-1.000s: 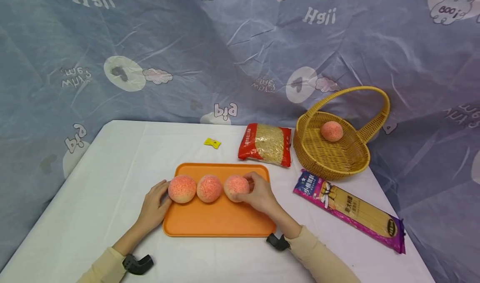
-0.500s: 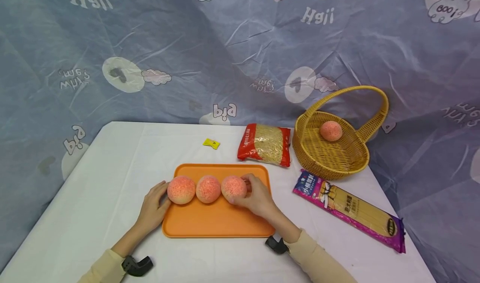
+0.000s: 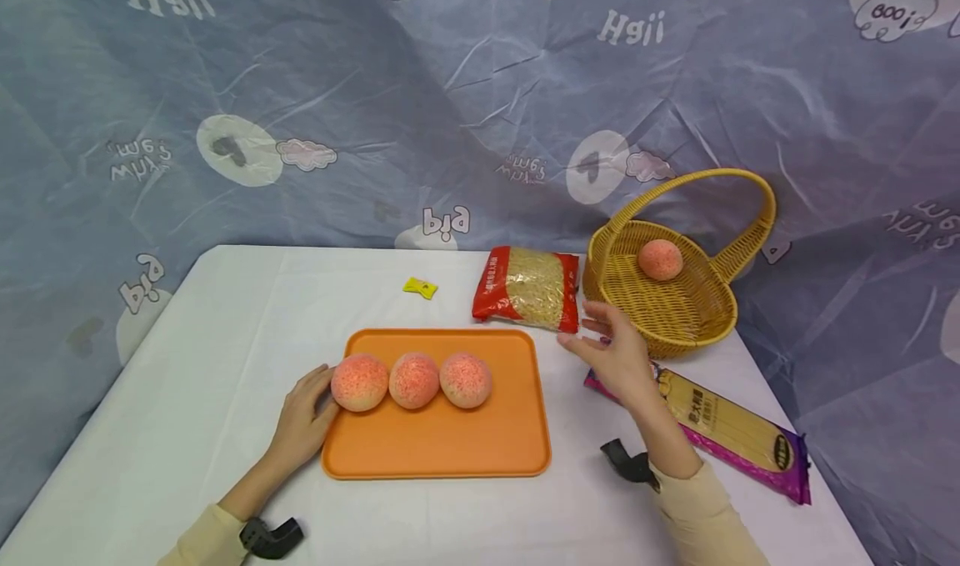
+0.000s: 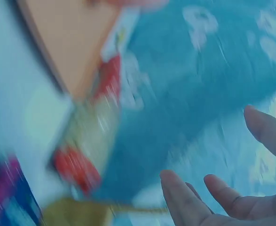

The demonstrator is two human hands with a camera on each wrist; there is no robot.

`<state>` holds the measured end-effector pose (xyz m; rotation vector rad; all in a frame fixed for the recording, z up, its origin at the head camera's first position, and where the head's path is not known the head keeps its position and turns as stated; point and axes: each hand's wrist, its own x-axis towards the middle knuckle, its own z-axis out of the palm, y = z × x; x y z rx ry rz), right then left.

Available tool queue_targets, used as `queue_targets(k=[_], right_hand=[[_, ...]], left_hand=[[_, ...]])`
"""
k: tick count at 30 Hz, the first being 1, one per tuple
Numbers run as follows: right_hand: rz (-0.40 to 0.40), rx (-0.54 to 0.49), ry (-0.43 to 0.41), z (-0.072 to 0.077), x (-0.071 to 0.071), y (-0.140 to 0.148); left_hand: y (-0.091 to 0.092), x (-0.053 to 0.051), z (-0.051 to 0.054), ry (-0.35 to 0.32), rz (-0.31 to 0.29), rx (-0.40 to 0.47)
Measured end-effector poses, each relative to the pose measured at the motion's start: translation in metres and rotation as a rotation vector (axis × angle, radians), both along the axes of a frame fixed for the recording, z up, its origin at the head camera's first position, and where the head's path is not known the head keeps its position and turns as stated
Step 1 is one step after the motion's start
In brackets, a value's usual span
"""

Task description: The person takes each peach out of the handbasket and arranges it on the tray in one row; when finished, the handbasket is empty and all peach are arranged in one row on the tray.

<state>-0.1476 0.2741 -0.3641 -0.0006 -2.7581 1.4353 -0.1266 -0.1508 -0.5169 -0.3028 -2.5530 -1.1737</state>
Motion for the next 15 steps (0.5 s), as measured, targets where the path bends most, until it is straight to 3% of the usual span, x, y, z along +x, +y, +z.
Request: queue_targets(k=[4,7,12,15], right_hand=[[-0.141,0.076,0.058,0.028,-0.007,0.029],[-0.257,0.117,0.116,0.045,-0.021,0.049],[-0.439,0.107,0.173,0.061,-0.057,0.081],[-0.489,0.042,0.179,0.062,-0.084,0.1]], left_hand=[[0.0,0.0,0.001,0.0,-0.007,0.009],[0.0,0.0,0.002,0.003,-0.01,0.014],[0.0,-0.001,0.002,0.0,-0.007,0.009],[0.001,0.0,0.002,-0.002,-0.004,0.01]])
